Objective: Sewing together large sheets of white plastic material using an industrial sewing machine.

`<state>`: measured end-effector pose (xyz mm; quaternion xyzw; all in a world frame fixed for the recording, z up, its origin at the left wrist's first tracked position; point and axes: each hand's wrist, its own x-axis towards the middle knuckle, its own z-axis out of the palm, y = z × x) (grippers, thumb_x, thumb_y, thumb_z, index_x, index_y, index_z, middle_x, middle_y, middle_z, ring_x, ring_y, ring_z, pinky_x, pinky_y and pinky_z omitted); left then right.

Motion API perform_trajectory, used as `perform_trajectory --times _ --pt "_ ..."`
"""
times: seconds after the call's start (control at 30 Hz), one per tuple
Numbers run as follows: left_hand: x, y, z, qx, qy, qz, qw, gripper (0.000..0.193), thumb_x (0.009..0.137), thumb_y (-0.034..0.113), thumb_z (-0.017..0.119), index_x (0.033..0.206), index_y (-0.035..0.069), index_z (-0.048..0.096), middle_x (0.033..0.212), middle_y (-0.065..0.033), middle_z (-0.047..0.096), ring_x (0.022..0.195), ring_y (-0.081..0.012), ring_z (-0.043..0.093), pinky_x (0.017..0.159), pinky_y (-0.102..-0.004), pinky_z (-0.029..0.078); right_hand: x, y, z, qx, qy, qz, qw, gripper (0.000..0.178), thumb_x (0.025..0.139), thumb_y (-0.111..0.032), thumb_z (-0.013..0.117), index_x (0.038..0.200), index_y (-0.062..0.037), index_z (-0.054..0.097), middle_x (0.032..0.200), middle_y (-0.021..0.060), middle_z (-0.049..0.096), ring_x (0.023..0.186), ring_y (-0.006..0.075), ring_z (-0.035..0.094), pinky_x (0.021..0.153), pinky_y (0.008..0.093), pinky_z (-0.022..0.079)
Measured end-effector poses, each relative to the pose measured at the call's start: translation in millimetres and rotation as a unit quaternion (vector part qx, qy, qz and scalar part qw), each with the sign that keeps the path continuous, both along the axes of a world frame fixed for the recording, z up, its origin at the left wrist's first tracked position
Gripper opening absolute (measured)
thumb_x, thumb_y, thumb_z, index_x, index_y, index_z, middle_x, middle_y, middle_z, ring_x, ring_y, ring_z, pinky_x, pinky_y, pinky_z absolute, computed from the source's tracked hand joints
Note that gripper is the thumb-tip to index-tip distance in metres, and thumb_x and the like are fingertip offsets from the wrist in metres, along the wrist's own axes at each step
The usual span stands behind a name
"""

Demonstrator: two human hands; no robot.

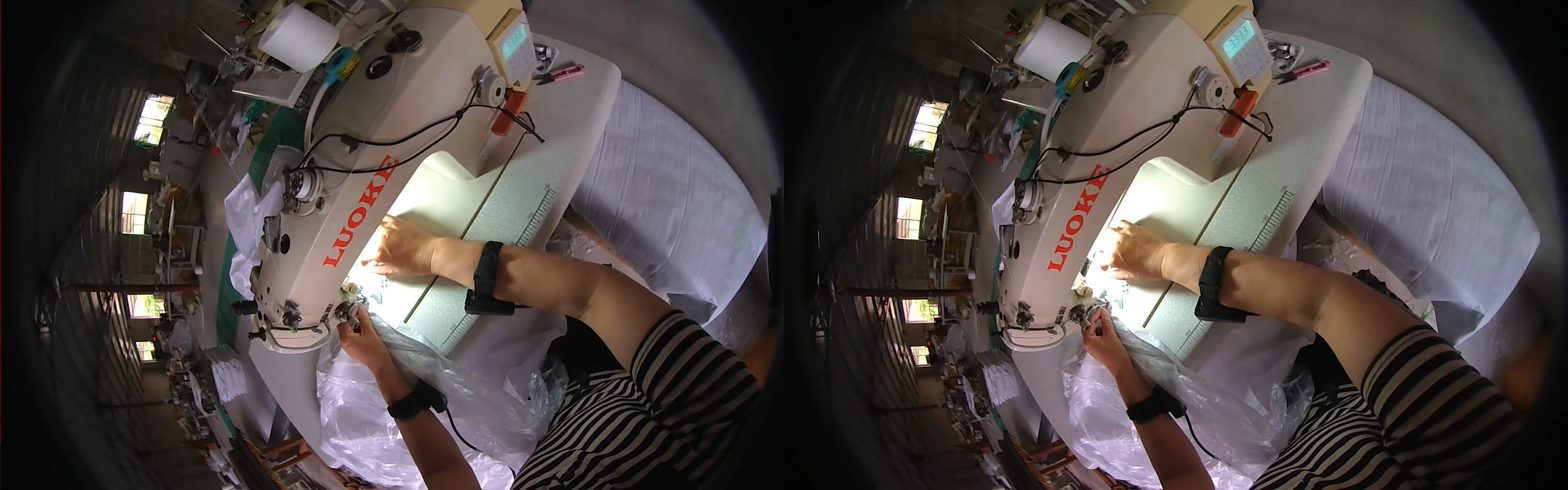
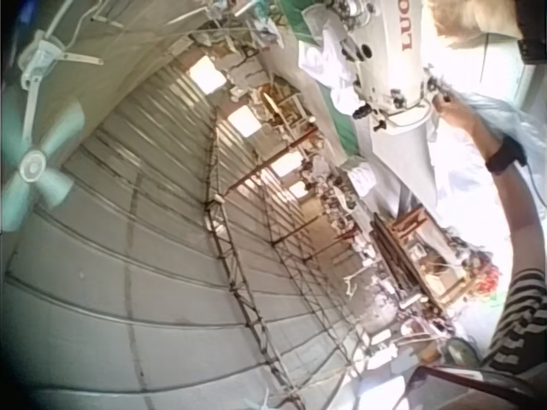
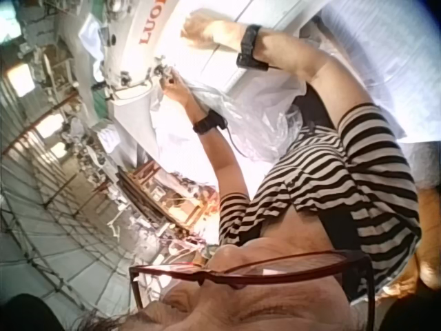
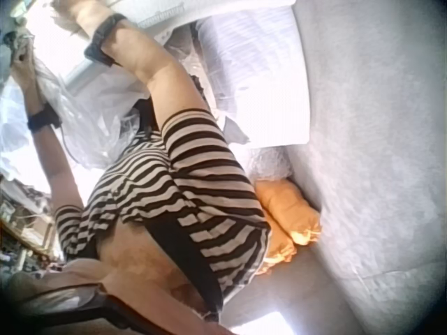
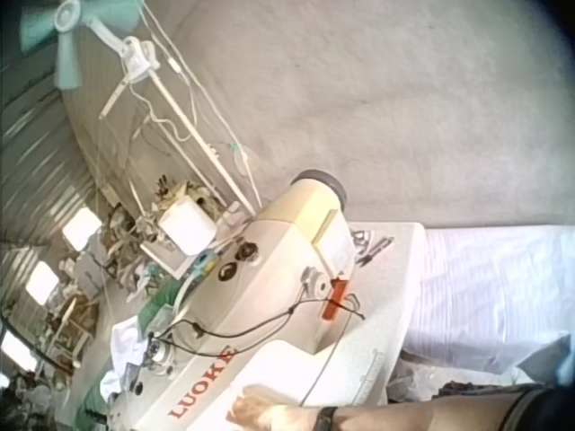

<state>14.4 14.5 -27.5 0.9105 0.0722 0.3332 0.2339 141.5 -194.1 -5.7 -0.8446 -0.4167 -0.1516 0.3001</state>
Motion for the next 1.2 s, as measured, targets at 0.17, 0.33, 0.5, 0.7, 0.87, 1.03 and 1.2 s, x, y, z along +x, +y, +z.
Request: perform_trajectory --times 0.17,0.33,0.5,0.7,0.87,1.03,1.2 --pt "-2 2 0 0.012 0.034 0.034 0.999 0.011 0.087 0.01 0.071 0.094 0.001 0.074 0.079 -0.0075 0.067 0.063 -0.0139 0.056 0.057 -0.0277 0.045 -3 5 -2 0.02 -0.012 0.02 1.0 0.018 0.085 -0.034 0.065 0.099 -0.0229 0.068 0.102 0.0046 0.064 0.108 0.0249 0.057 0.098 0.042 0.04" --pt "-2 1 2 -0.029 0.043 0.024 0.998 0.015 0.087 0.01 0.071 0.095 -0.002 0.071 0.085 -0.0118 0.068 0.071 -0.0206 0.061 0.063 -0.033 0.048 -15 20 -7 -0.001 0.002 0.067 0.998 0.021 0.086 -0.032 0.063 0.104 -0.0206 0.064 0.109 0.004 0.06 0.108 0.0252 0.056 0.099 0.043 0.04" --pt "-3 -3 5 -0.089 0.064 0.024 0.994 0.02 0.086 0.011 0.072 0.097 -0.005 0.068 0.09 -0.0152 0.069 0.077 -0.0274 0.066 0.07 -0.0382 0.052 -26 29 -6 0.026 0.027 0.004 0.999 0.025 0.088 -0.027 0.061 0.111 -0.0174 0.059 0.108 0.005 0.061 0.107 0.0258 0.056 0.098 0.0435 0.041" --pt "-5 4 2 -0.04 0.093 0.058 0.993 0.022 0.087 0.012 0.072 0.1 -0.005 0.067 0.093 -0.0162 0.07 0.079 -0.0269 0.066 0.073 -0.0372 0.052 -28 27 -7 0.098 0.008 -0.011 0.995 0.018 0.089 -0.026 0.056 0.094 -0.0122 0.066 0.101 0.0055 0.064 0.103 0.0249 0.058 0.095 0.0405 0.042" --pt "-5 10 -6 -0.096 0.06 0.029 0.993 0.023 0.087 0.013 0.072 0.1 -0.005 0.066 0.094 -0.0172 0.07 0.08 -0.0277 0.067 0.074 -0.0379 0.052 -25 29 -10 0.091 0.006 -0.003 0.996 0.018 0.091 -0.027 0.054 0.095 -0.0116 0.064 0.1 0.0057 0.064 0.102 0.025 0.058 0.094 0.0406 0.042" --pt "-5 11 -5 -0.088 0.073 0.034 0.993 0.023 0.087 0.012 0.071 0.101 -0.005 0.066 0.094 -0.0169 0.07 0.08 -0.0275 0.067 0.074 -0.0379 0.052 -26 31 -10 0.101 -0.008 -0.013 0.995 0.016 0.089 -0.025 0.055 0.091 -0.0121 0.064 0.098 0.0052 0.064 0.101 0.0251 0.058 0.093 0.0407 0.043" --pt "-5 6 0 -0.081 0.075 0.036 0.993 0.022 0.088 0.012 0.071 0.101 -0.006 0.066 0.094 -0.0164 0.07 0.08 -0.0269 0.067 0.074 -0.0377 0.052 -26 30 -10 0.089 -0.013 -0.014 0.996 0.013 0.085 -0.024 0.057 0.09 -0.0128 0.063 0.097 0.0049 0.064 0.1 0.0252 0.059 0.091 0.0411 0.043"
